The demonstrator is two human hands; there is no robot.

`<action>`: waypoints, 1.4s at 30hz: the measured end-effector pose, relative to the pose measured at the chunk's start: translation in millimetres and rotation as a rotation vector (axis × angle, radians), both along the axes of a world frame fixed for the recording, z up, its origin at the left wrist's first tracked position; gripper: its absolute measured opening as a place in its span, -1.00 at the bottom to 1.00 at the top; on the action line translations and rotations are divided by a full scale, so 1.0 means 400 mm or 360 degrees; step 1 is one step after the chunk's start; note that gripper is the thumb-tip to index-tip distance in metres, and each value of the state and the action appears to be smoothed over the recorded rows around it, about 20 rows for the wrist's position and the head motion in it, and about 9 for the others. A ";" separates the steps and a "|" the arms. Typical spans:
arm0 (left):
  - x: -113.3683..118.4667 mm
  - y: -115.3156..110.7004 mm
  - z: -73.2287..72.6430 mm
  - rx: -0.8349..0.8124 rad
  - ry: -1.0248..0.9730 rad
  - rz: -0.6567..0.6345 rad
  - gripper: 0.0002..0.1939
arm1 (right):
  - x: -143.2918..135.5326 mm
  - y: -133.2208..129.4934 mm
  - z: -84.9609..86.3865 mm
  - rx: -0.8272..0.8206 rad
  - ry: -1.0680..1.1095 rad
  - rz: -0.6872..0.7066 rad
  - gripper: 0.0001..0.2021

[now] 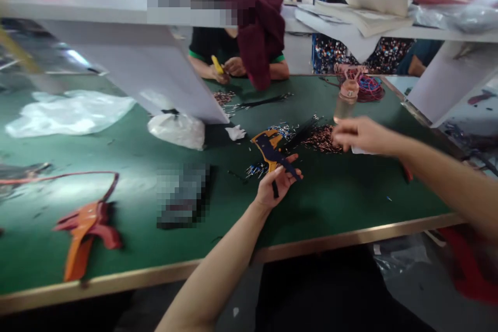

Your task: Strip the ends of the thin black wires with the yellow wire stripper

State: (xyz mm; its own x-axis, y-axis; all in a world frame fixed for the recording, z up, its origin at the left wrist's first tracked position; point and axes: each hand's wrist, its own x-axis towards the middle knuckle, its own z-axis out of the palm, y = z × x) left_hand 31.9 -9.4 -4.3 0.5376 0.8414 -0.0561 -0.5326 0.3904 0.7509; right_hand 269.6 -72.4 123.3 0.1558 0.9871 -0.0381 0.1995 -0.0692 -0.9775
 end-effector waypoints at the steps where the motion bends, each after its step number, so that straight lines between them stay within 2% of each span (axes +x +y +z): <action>1: 0.002 0.000 0.000 0.0008 -0.0024 -0.0010 -0.60 | -0.016 -0.005 -0.019 -0.0094 -0.0042 0.0137 -0.69; 3: 0.005 0.000 0.001 0.0025 -0.0071 -0.0033 -0.57 | -0.055 -0.026 -0.083 -0.0355 0.0011 0.0343 -0.74; 5: 0.008 -0.003 0.004 0.0047 -0.0114 -0.0067 -0.54 | -0.090 -0.047 -0.161 -0.0601 0.0301 0.0323 -0.72; 6: 0.009 -0.005 0.005 0.0061 -0.0133 -0.0089 -0.54 | -0.103 -0.052 -0.196 -0.0622 0.0477 0.0237 -0.66; 8: 0.009 -0.011 0.010 0.0095 -0.0156 -0.0146 -0.55 | -0.119 -0.044 -0.247 -0.0485 0.0739 0.0052 -0.59; 10: 0.008 -0.018 0.013 0.0126 -0.0160 -0.0193 -0.54 | -0.123 -0.021 -0.269 -0.0233 0.0863 -0.0086 -0.54; 13: 0.007 -0.028 0.013 0.0165 -0.0145 -0.0253 -0.50 | -0.117 0.012 -0.273 0.0084 0.0750 -0.0136 -0.56; 17: 0.007 -0.033 0.001 0.0195 -0.0093 -0.0335 -0.47 | -0.096 0.021 -0.289 0.0334 0.0198 -0.0088 -0.72; 22: 0.005 -0.034 -0.016 0.0153 -0.0014 -0.0381 -0.42 | -0.062 0.009 -0.319 0.0665 -0.0283 -0.0215 -0.74; 25: 0.004 -0.034 -0.020 0.0082 0.0038 -0.0395 -0.38 | -0.050 0.003 -0.321 0.0761 -0.0379 -0.0302 -0.77; 28: 0.003 -0.031 -0.023 0.0049 0.0098 -0.0408 -0.40 | -0.046 -0.003 -0.317 0.0836 -0.0433 -0.0288 -0.81; 34: -0.001 -0.034 -0.031 0.0287 0.0325 -0.0554 -0.31 | -0.048 -0.017 -0.300 0.0924 -0.0586 -0.0309 -0.85; 42: -0.002 -0.071 0.018 0.0547 0.0576 -0.0636 -0.28 | -0.090 -0.036 -0.260 0.1021 -0.0769 -0.0363 -0.82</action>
